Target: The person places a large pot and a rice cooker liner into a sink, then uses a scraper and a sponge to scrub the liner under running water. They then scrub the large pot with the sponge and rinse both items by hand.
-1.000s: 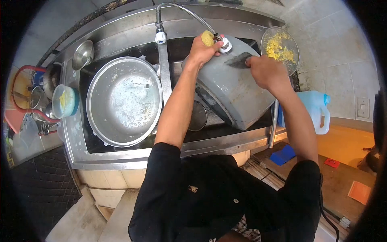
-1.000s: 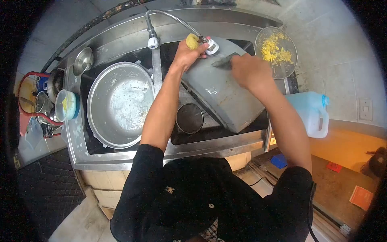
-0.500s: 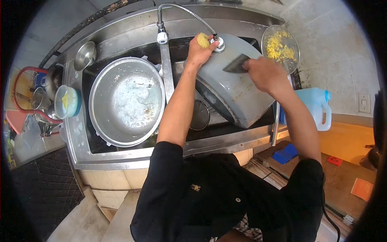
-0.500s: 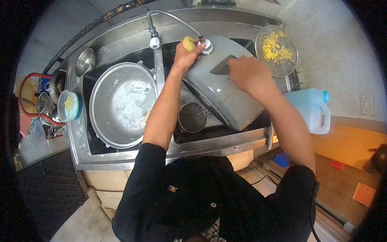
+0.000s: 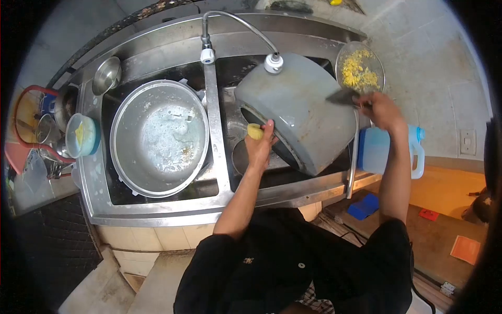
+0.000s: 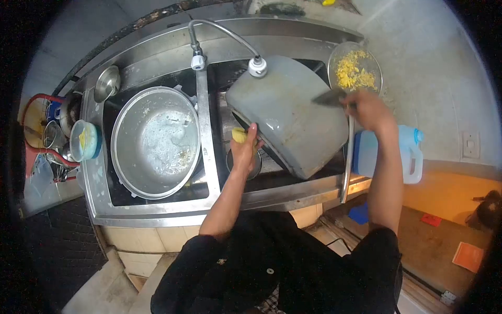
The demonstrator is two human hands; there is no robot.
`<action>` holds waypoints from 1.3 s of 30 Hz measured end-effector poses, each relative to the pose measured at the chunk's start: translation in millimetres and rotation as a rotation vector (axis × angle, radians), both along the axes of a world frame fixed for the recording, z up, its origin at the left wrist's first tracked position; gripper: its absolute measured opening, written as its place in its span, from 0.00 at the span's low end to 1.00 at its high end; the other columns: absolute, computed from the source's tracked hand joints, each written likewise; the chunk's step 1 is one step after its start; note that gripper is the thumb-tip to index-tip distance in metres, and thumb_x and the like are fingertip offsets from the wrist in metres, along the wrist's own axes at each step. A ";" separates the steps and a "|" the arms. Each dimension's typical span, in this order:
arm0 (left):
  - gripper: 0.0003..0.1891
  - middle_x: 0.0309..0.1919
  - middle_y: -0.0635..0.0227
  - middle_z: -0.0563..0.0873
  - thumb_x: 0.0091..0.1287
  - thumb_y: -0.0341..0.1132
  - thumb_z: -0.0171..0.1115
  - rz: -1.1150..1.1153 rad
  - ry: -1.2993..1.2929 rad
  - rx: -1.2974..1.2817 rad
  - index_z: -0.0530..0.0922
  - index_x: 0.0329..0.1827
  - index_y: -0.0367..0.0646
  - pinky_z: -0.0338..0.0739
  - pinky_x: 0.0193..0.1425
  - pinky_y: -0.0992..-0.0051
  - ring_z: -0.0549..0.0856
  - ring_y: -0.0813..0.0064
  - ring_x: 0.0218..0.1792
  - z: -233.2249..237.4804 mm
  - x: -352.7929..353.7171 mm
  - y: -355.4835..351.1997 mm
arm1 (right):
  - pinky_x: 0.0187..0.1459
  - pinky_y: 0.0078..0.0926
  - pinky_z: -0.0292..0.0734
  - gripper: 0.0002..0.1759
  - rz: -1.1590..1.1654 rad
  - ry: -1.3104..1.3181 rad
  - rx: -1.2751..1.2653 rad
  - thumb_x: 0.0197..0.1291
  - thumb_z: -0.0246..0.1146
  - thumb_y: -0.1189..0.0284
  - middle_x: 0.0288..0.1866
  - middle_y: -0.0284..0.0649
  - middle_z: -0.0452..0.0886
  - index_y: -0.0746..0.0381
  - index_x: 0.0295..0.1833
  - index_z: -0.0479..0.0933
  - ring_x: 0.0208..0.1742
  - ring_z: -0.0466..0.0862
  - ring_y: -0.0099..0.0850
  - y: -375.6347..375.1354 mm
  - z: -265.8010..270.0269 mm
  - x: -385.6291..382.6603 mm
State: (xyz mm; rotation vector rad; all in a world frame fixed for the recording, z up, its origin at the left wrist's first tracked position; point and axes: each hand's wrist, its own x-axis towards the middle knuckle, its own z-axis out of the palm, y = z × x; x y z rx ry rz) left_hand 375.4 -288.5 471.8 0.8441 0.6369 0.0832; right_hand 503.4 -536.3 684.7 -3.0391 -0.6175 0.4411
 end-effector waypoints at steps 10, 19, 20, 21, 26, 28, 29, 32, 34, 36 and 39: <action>0.21 0.41 0.74 0.83 0.64 0.53 0.68 -0.008 0.015 -0.498 0.73 0.50 0.51 0.78 0.36 0.74 0.83 0.77 0.40 -13.0 8.5 -27.4 | 0.47 0.45 0.77 0.22 -0.019 0.077 0.066 0.57 0.64 0.71 0.46 0.47 0.84 0.48 0.59 0.78 0.46 0.82 0.49 9.3 -17.4 -95.1; 0.25 0.45 0.72 0.82 0.64 0.54 0.66 0.102 0.022 -0.475 0.72 0.55 0.49 0.81 0.46 0.69 0.83 0.74 0.44 -20.0 16.9 -35.2 | 0.40 0.52 0.76 0.20 -0.191 0.033 -0.047 0.63 0.57 0.69 0.36 0.52 0.83 0.46 0.60 0.77 0.39 0.82 0.55 48.0 -3.9 -117.5; 0.25 0.47 0.71 0.82 0.64 0.54 0.66 0.143 0.042 -0.455 0.72 0.56 0.49 0.81 0.48 0.68 0.83 0.73 0.45 -27.5 18.9 -37.7 | 0.40 0.52 0.76 0.20 -0.181 0.031 -0.053 0.63 0.57 0.69 0.36 0.52 0.83 0.46 0.60 0.77 0.39 0.82 0.55 47.2 -4.5 -122.8; 0.25 0.47 0.71 0.82 0.64 0.54 0.66 0.152 0.045 -0.460 0.72 0.56 0.49 0.81 0.48 0.68 0.83 0.73 0.45 -23.7 19.5 -36.8 | 0.40 0.52 0.76 0.20 -0.201 0.039 -0.086 0.63 0.57 0.68 0.35 0.52 0.83 0.45 0.61 0.77 0.39 0.82 0.55 49.5 -2.8 -127.5; 0.33 0.54 0.66 0.80 0.62 0.57 0.67 0.160 0.070 -0.537 0.71 0.59 0.40 0.79 0.54 0.63 0.81 0.68 0.52 -5.5 25.9 -28.5 | 0.43 0.50 0.77 0.20 -0.159 -0.005 -0.014 0.64 0.58 0.67 0.34 0.50 0.83 0.45 0.62 0.77 0.41 0.82 0.54 79.4 -11.3 -93.1; 0.36 0.54 0.65 0.80 0.61 0.58 0.68 0.195 0.156 -0.525 0.70 0.60 0.38 0.78 0.55 0.61 0.81 0.67 0.52 6.8 33.4 -18.0 | 0.43 0.50 0.77 0.20 -0.146 0.001 -0.025 0.63 0.59 0.66 0.35 0.51 0.83 0.46 0.62 0.77 0.41 0.82 0.53 81.5 -4.1 -93.0; 0.38 0.54 0.64 0.80 0.60 0.59 0.68 0.218 0.244 -0.516 0.70 0.61 0.36 0.78 0.56 0.60 0.81 0.65 0.53 9.9 37.8 -12.5 | 0.43 0.50 0.77 0.20 -0.156 0.028 -0.039 0.63 0.59 0.66 0.35 0.52 0.83 0.46 0.62 0.76 0.42 0.82 0.53 79.4 3.8 -96.5; 0.40 0.55 0.62 0.80 0.60 0.59 0.67 0.274 0.142 -0.541 0.69 0.64 0.36 0.77 0.56 0.57 0.82 0.63 0.51 -13.5 54.7 5.3 | 0.44 0.50 0.77 0.21 -0.151 0.068 -0.087 0.62 0.58 0.68 0.38 0.54 0.83 0.48 0.62 0.76 0.43 0.83 0.54 81.5 8.5 -97.7; 0.39 0.56 0.61 0.80 0.60 0.59 0.67 0.279 0.139 -0.555 0.70 0.63 0.35 0.78 0.56 0.57 0.82 0.63 0.51 -25.2 64.6 22.2 | 0.44 0.50 0.78 0.21 -0.105 0.041 -0.013 0.62 0.56 0.70 0.37 0.53 0.83 0.48 0.62 0.77 0.42 0.83 0.53 92.4 2.7 -91.3; 0.38 0.56 0.61 0.80 0.61 0.59 0.67 0.300 0.129 -0.567 0.71 0.61 0.34 0.78 0.56 0.57 0.82 0.63 0.51 -25.6 76.3 34.5 | 0.45 0.49 0.78 0.21 -0.053 0.051 0.021 0.63 0.54 0.70 0.37 0.53 0.83 0.48 0.62 0.76 0.44 0.83 0.54 118.8 -6.0 -67.9; 0.35 0.53 0.59 0.82 0.62 0.54 0.69 0.422 0.376 -0.392 0.74 0.57 0.29 0.80 0.53 0.62 0.82 0.65 0.50 -2.6 88.3 45.6 | 0.47 0.50 0.78 0.19 0.057 -0.009 -0.051 0.65 0.55 0.67 0.46 0.51 0.83 0.48 0.61 0.77 0.43 0.83 0.55 159.8 -15.2 -35.4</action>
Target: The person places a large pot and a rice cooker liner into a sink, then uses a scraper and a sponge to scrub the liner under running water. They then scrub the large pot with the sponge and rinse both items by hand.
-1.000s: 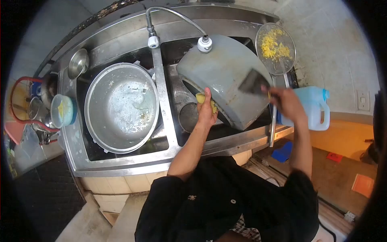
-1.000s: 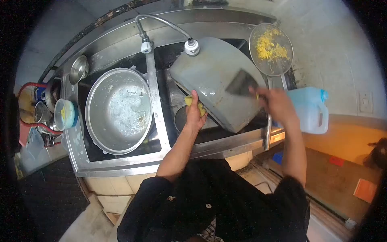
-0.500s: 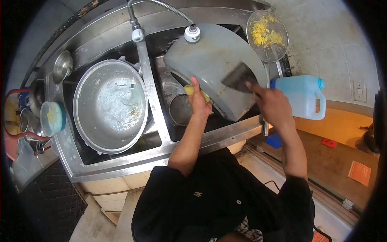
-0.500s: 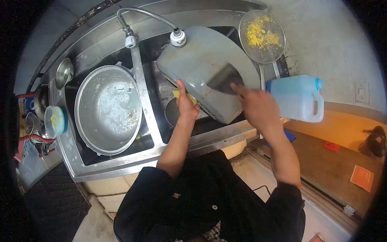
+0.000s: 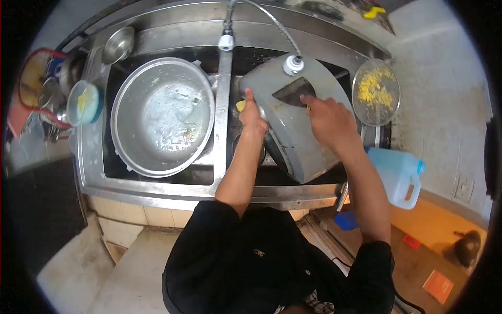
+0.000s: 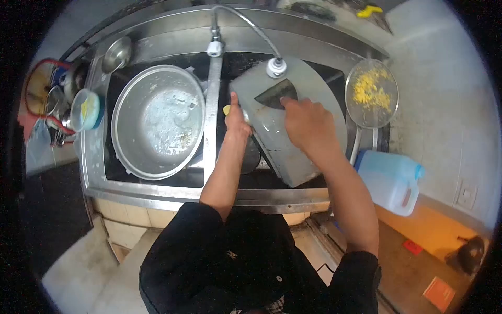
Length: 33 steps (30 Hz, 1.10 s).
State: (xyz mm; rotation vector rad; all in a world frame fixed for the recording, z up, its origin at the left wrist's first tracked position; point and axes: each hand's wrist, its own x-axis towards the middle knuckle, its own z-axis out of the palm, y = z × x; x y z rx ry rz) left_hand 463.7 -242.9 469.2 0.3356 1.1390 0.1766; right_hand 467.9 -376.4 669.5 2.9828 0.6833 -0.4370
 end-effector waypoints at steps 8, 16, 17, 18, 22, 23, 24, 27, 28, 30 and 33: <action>0.35 0.48 0.63 0.82 0.55 0.55 0.74 0.143 0.151 -0.049 0.76 0.53 0.32 0.81 0.36 0.73 0.82 0.70 0.41 -59.6 34.1 18.2 | 0.51 0.47 0.79 0.14 0.258 0.006 -0.240 0.61 0.51 0.72 0.45 0.51 0.82 0.63 0.47 0.78 0.50 0.83 0.53 27.4 27.7 30.0; 0.22 0.35 0.74 0.80 0.62 0.52 0.68 0.201 -0.011 -0.186 0.77 0.47 0.43 0.61 0.11 0.85 0.69 0.83 0.15 -188.8 84.8 46.2 | 0.54 0.48 0.78 0.16 0.235 0.088 -0.285 0.58 0.56 0.73 0.51 0.54 0.80 0.62 0.52 0.77 0.54 0.81 0.53 36.7 30.5 22.3; 0.21 0.35 0.74 0.80 0.63 0.51 0.67 0.196 -0.054 -0.202 0.77 0.47 0.44 0.61 0.11 0.85 0.69 0.83 0.15 -194.2 87.3 48.9 | 0.54 0.48 0.78 0.16 0.243 0.083 -0.290 0.58 0.56 0.73 0.51 0.54 0.80 0.62 0.52 0.77 0.54 0.81 0.53 38.5 31.6 17.9; 0.20 0.35 0.74 0.80 0.65 0.51 0.66 0.191 -0.096 -0.219 0.77 0.47 0.44 0.61 0.11 0.85 0.69 0.83 0.15 -192.0 87.7 52.4 | 0.54 0.47 0.78 0.16 0.250 0.074 -0.322 0.58 0.56 0.73 0.51 0.54 0.80 0.62 0.52 0.77 0.54 0.81 0.52 41.5 31.7 13.0; 0.16 0.44 0.64 0.83 0.70 0.44 0.57 0.257 -0.144 -0.278 0.77 0.52 0.42 0.78 0.37 0.65 0.82 0.69 0.37 -140.5 67.6 39.3 | 0.55 0.45 0.77 0.16 0.237 0.048 -0.325 0.58 0.55 0.74 0.52 0.55 0.81 0.62 0.52 0.78 0.55 0.82 0.49 58.0 4.7 29.6; 0.16 0.47 0.59 0.84 0.72 0.42 0.52 0.286 -0.169 -0.231 0.76 0.53 0.41 0.80 0.54 0.52 0.85 0.59 0.48 -117.3 52.1 31.2 | 0.55 0.45 0.77 0.16 0.237 0.047 -0.329 0.58 0.55 0.74 0.52 0.55 0.81 0.62 0.52 0.78 0.55 0.82 0.49 69.0 -4.6 36.7; 0.16 0.47 0.59 0.84 0.72 0.42 0.52 0.288 -0.172 -0.232 0.76 0.53 0.41 0.80 0.54 0.52 0.85 0.59 0.48 -117.9 45.3 22.7 | 0.54 0.46 0.77 0.16 0.232 0.084 -0.363 0.57 0.56 0.74 0.52 0.54 0.81 0.61 0.51 0.79 0.56 0.82 0.49 84.3 -13.6 44.8; 0.19 0.48 0.58 0.83 0.69 0.44 0.58 0.304 -0.204 -0.347 0.74 0.55 0.40 0.80 0.53 0.52 0.84 0.59 0.49 -121.2 24.6 -7.2 | 0.53 0.46 0.78 0.16 0.296 0.104 -0.419 0.57 0.57 0.74 0.52 0.53 0.82 0.61 0.50 0.81 0.56 0.82 0.47 106.3 -30.9 71.8; 0.20 0.48 0.60 0.83 0.67 0.43 0.62 0.234 -0.112 -0.244 0.75 0.54 0.37 0.80 0.50 0.57 0.84 0.63 0.46 -101.0 16.7 -8.7 | 0.53 0.46 0.78 0.16 0.371 0.077 -0.434 0.56 0.58 0.73 0.52 0.51 0.83 0.62 0.50 0.82 0.56 0.83 0.46 111.9 -37.5 74.9; 0.20 0.43 0.61 0.85 0.64 0.43 0.68 0.168 0.096 -0.002 0.78 0.46 0.32 0.78 0.43 0.65 0.83 0.69 0.40 -41.7 8.2 -3.6 | 0.52 0.45 0.79 0.17 0.428 0.127 -0.577 0.55 0.60 0.73 0.53 0.50 0.83 0.62 0.50 0.82 0.55 0.83 0.46 134.9 -13.9 70.6; 0.21 0.42 0.59 0.84 0.64 0.45 0.68 0.177 0.118 0.134 0.79 0.45 0.32 0.77 0.44 0.65 0.82 0.68 0.39 -54.4 20.0 -13.8 | 0.51 0.42 0.79 0.18 0.440 0.180 -0.734 0.51 0.63 0.75 0.53 0.49 0.83 0.64 0.50 0.83 0.54 0.84 0.45 168.0 -14.7 78.9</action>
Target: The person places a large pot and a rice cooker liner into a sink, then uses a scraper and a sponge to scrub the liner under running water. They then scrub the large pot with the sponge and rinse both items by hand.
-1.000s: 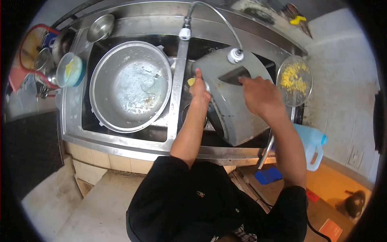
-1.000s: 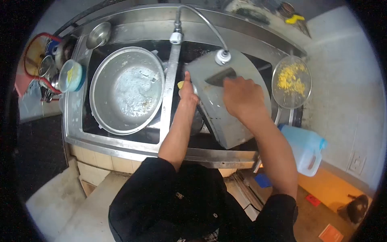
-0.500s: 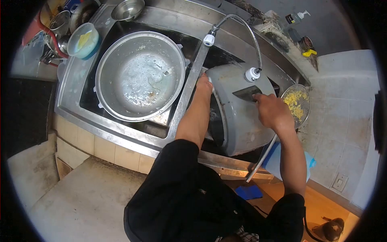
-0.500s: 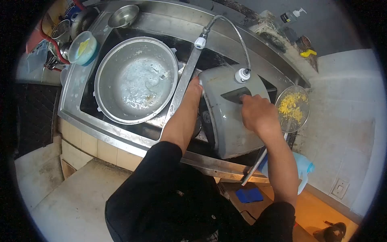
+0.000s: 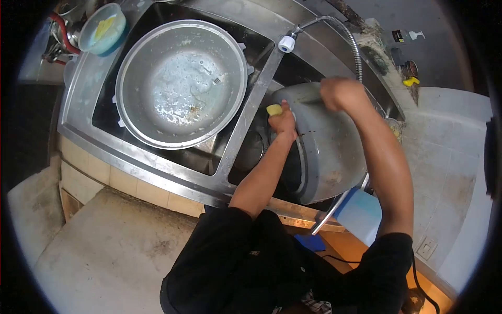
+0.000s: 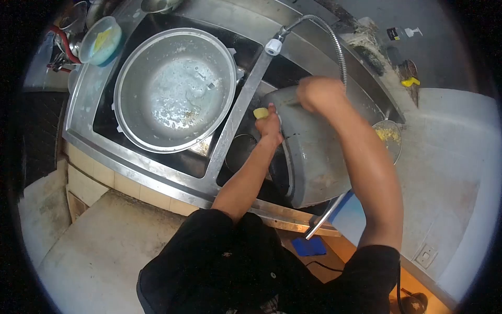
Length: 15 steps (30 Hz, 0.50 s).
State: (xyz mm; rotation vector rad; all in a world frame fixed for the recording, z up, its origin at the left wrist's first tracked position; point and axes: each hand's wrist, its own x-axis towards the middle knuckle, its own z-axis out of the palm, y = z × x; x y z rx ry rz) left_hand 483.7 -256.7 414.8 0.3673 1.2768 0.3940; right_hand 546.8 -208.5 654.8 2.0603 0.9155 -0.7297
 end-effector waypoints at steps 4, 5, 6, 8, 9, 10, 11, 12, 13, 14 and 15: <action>0.20 0.38 0.61 0.85 0.63 0.44 0.70 0.030 0.020 -0.039 0.79 0.41 0.32 0.76 0.42 0.66 0.81 0.69 0.35 15.5 1.5 9.7 | 0.48 0.42 0.80 0.17 0.044 -0.020 -0.098 0.48 0.61 0.79 0.50 0.50 0.85 0.65 0.46 0.84 0.53 0.84 0.47 31.8 -36.4 23.7; 0.20 0.38 0.61 0.85 0.63 0.44 0.70 0.037 0.025 -0.055 0.79 0.41 0.32 0.76 0.42 0.66 0.81 0.69 0.35 12.2 4.5 10.4 | 0.47 0.42 0.81 0.18 0.117 0.000 -0.135 0.47 0.61 0.80 0.50 0.51 0.84 0.65 0.46 0.84 0.53 0.84 0.48 30.4 -30.3 25.6; 0.19 0.38 0.61 0.85 0.63 0.43 0.70 0.035 0.049 -0.015 0.79 0.41 0.32 0.76 0.42 0.66 0.81 0.69 0.36 10.1 7.7 9.7 | 0.46 0.43 0.81 0.18 0.190 0.024 -0.171 0.46 0.60 0.81 0.49 0.51 0.84 0.66 0.46 0.84 0.53 0.84 0.49 34.8 -25.0 22.5; 0.19 0.38 0.61 0.85 0.63 0.41 0.71 0.035 0.078 0.019 0.80 0.41 0.31 0.76 0.43 0.67 0.81 0.70 0.36 3.7 10.5 13.6 | 0.45 0.43 0.81 0.18 0.207 0.088 -0.194 0.46 0.60 0.81 0.48 0.52 0.84 0.66 0.45 0.84 0.52 0.84 0.49 34.4 -46.8 43.5; 0.19 0.38 0.62 0.85 0.62 0.41 0.71 0.012 0.058 -0.033 0.80 0.42 0.31 0.76 0.44 0.67 0.82 0.70 0.37 9.1 8.3 15.7 | 0.44 0.43 0.82 0.17 0.208 0.148 -0.209 0.46 0.60 0.82 0.48 0.53 0.84 0.67 0.45 0.83 0.52 0.84 0.49 33.9 -50.6 44.9; 0.19 0.38 0.62 0.85 0.62 0.41 0.71 -0.011 0.032 -0.082 0.79 0.44 0.31 0.76 0.44 0.67 0.82 0.70 0.37 14.4 7.8 17.3 | 0.44 0.43 0.82 0.17 0.203 0.148 -0.220 0.46 0.60 0.82 0.48 0.53 0.84 0.67 0.45 0.83 0.52 0.84 0.49 31.9 -52.4 46.5; 0.19 0.38 0.62 0.85 0.62 0.41 0.71 -0.012 0.023 -0.088 0.79 0.44 0.31 0.76 0.44 0.67 0.82 0.70 0.37 16.7 9.7 19.3 | 0.44 0.43 0.81 0.17 0.180 0.064 -0.199 0.47 0.61 0.81 0.47 0.54 0.84 0.67 0.45 0.83 0.51 0.85 0.49 32.4 -52.6 49.7; 0.20 0.38 0.62 0.85 0.62 0.41 0.71 -0.049 0.043 -0.116 0.79 0.44 0.30 0.76 0.44 0.67 0.82 0.70 0.38 16.7 9.9 20.5 | 0.44 0.43 0.81 0.16 0.157 -0.016 -0.178 0.47 0.61 0.81 0.45 0.54 0.84 0.67 0.44 0.83 0.50 0.85 0.48 35.1 -51.7 49.5; 0.21 0.38 0.62 0.85 0.62 0.42 0.72 -0.081 0.069 -0.148 0.79 0.45 0.30 0.76 0.44 0.67 0.82 0.70 0.38 11.7 9.9 20.0 | 0.44 0.43 0.81 0.16 0.161 -0.013 -0.187 0.47 0.61 0.81 0.45 0.54 0.84 0.67 0.44 0.83 0.50 0.85 0.48 31.6 -45.0 49.4; 0.21 0.38 0.62 0.85 0.62 0.42 0.72 -0.076 0.080 -0.163 0.79 0.45 0.30 0.76 0.44 0.67 0.82 0.70 0.38 5.8 10.3 17.0 | 0.46 0.41 0.80 0.17 0.201 0.023 -0.217 0.49 0.60 0.80 0.46 0.52 0.84 0.63 0.46 0.84 0.50 0.84 0.48 21.5 -33.2 48.7; 0.21 0.36 0.61 0.85 0.61 0.43 0.72 0.000 0.078 -0.081 0.79 0.41 0.31 0.76 0.42 0.66 0.82 0.69 0.36 1.5 13.5 13.7 | 0.49 0.39 0.79 0.18 0.237 0.059 -0.245 0.50 0.60 0.78 0.47 0.49 0.85 0.59 0.47 0.84 0.50 0.84 0.47 17.5 -26.8 47.6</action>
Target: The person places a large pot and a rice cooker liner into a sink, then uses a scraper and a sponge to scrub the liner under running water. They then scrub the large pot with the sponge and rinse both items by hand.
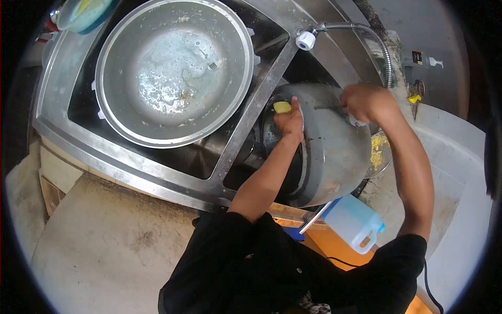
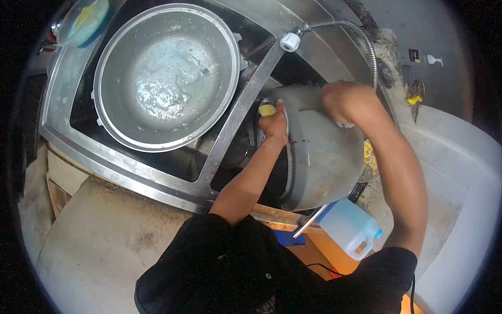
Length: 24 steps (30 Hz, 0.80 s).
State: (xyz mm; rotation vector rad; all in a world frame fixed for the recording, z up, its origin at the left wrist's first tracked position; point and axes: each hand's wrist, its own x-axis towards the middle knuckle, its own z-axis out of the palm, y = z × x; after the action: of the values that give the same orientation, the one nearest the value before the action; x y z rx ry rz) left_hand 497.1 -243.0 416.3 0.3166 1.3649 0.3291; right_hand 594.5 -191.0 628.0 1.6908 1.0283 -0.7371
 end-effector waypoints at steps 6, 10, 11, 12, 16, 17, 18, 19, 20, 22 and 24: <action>0.21 0.34 0.60 0.85 0.61 0.43 0.73 0.008 -0.025 -0.007 0.79 0.39 0.30 0.76 0.40 0.67 0.82 0.69 0.34 15.5 -1.8 6.2 | 0.52 0.36 0.77 0.18 -0.130 0.049 0.003 0.52 0.61 0.76 0.51 0.45 0.83 0.58 0.51 0.82 0.53 0.82 0.44 8.3 -9.8 5.6; 0.22 0.35 0.59 0.85 0.60 0.45 0.73 0.067 -0.017 0.018 0.79 0.39 0.30 0.77 0.41 0.67 0.82 0.68 0.35 11.7 -3.2 4.8 | 0.56 0.36 0.75 0.18 -0.085 0.059 -0.060 0.55 0.59 0.73 0.54 0.43 0.81 0.56 0.52 0.82 0.58 0.79 0.43 10.6 7.6 -8.8; 0.22 0.35 0.59 0.85 0.60 0.45 0.73 0.060 -0.025 0.017 0.79 0.39 0.30 0.77 0.41 0.67 0.82 0.68 0.35 11.4 -3.3 3.7 | 0.57 0.36 0.75 0.18 -0.103 0.076 -0.014 0.55 0.59 0.73 0.55 0.43 0.81 0.55 0.52 0.82 0.58 0.79 0.43 10.4 9.8 -9.1; 0.25 0.40 0.58 0.85 0.60 0.47 0.73 0.010 -0.034 -0.063 0.79 0.44 0.31 0.77 0.44 0.64 0.82 0.66 0.39 10.9 -3.8 4.9 | 0.57 0.36 0.75 0.17 -0.145 0.017 -0.019 0.56 0.58 0.72 0.56 0.43 0.80 0.54 0.52 0.82 0.59 0.79 0.43 10.9 -9.3 0.9; 0.30 0.46 0.57 0.84 0.58 0.49 0.74 -0.046 -0.027 -0.163 0.77 0.51 0.31 0.77 0.47 0.58 0.82 0.61 0.44 -0.9 -3.6 4.8 | 0.45 0.42 0.82 0.14 -0.044 -0.007 0.132 0.51 0.60 0.77 0.41 0.55 0.85 0.65 0.43 0.84 0.44 0.86 0.51 12.2 -11.1 -22.6; 0.30 0.46 0.57 0.84 0.58 0.49 0.74 -0.038 -0.013 -0.172 0.77 0.51 0.31 0.77 0.47 0.58 0.82 0.61 0.44 0.4 -8.8 6.4 | 0.45 0.42 0.82 0.14 -0.038 0.008 0.124 0.51 0.60 0.77 0.41 0.55 0.85 0.65 0.43 0.84 0.44 0.86 0.51 9.8 -2.4 -46.9; 0.30 0.46 0.57 0.84 0.58 0.50 0.74 -0.049 -0.023 -0.156 0.77 0.51 0.31 0.77 0.47 0.59 0.82 0.61 0.44 7.8 -11.5 10.4 | 0.46 0.42 0.81 0.13 0.059 -0.064 0.174 0.55 0.58 0.73 0.43 0.51 0.85 0.58 0.45 0.83 0.46 0.85 0.49 6.2 6.3 -70.0; 0.30 0.47 0.57 0.84 0.58 0.50 0.74 -0.062 -0.041 -0.138 0.77 0.51 0.32 0.77 0.47 0.59 0.82 0.61 0.43 11.0 -9.9 11.7 | 0.47 0.42 0.80 0.13 0.157 -0.144 0.226 0.59 0.56 0.69 0.44 0.47 0.85 0.51 0.47 0.83 0.49 0.85 0.46 9.1 10.3 -82.6; 0.29 0.47 0.58 0.84 0.57 0.49 0.75 0.020 -0.079 -0.205 0.78 0.51 0.33 0.77 0.47 0.59 0.82 0.62 0.43 11.1 -9.3 10.7 | 0.45 0.40 0.81 0.14 0.085 -0.112 0.151 0.62 0.54 0.68 0.43 0.46 0.85 0.52 0.47 0.84 0.45 0.86 0.45 18.7 7.0 -85.1; 0.28 0.46 0.59 0.84 0.58 0.48 0.74 0.050 -0.114 -0.234 0.78 0.50 0.34 0.77 0.46 0.60 0.82 0.63 0.42 3.0 -8.1 3.1 | 0.45 0.39 0.81 0.14 0.152 -0.112 0.146 0.62 0.54 0.69 0.43 0.45 0.85 0.53 0.46 0.84 0.46 0.86 0.44 16.9 -13.6 -78.2; 0.26 0.46 0.59 0.84 0.58 0.47 0.74 0.103 -0.140 -0.251 0.78 0.50 0.34 0.77 0.45 0.61 0.82 0.64 0.42 -3.6 -6.4 3.4 | 0.44 0.38 0.82 0.13 0.162 -0.104 0.199 0.62 0.53 0.71 0.40 0.44 0.86 0.57 0.42 0.84 0.46 0.87 0.42 20.2 -19.0 -85.6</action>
State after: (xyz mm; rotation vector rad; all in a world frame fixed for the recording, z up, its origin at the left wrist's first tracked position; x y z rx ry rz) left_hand 490.7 -239.6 412.6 0.0143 1.2700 0.2571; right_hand 508.9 -170.7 608.9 1.7696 1.1804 -0.4492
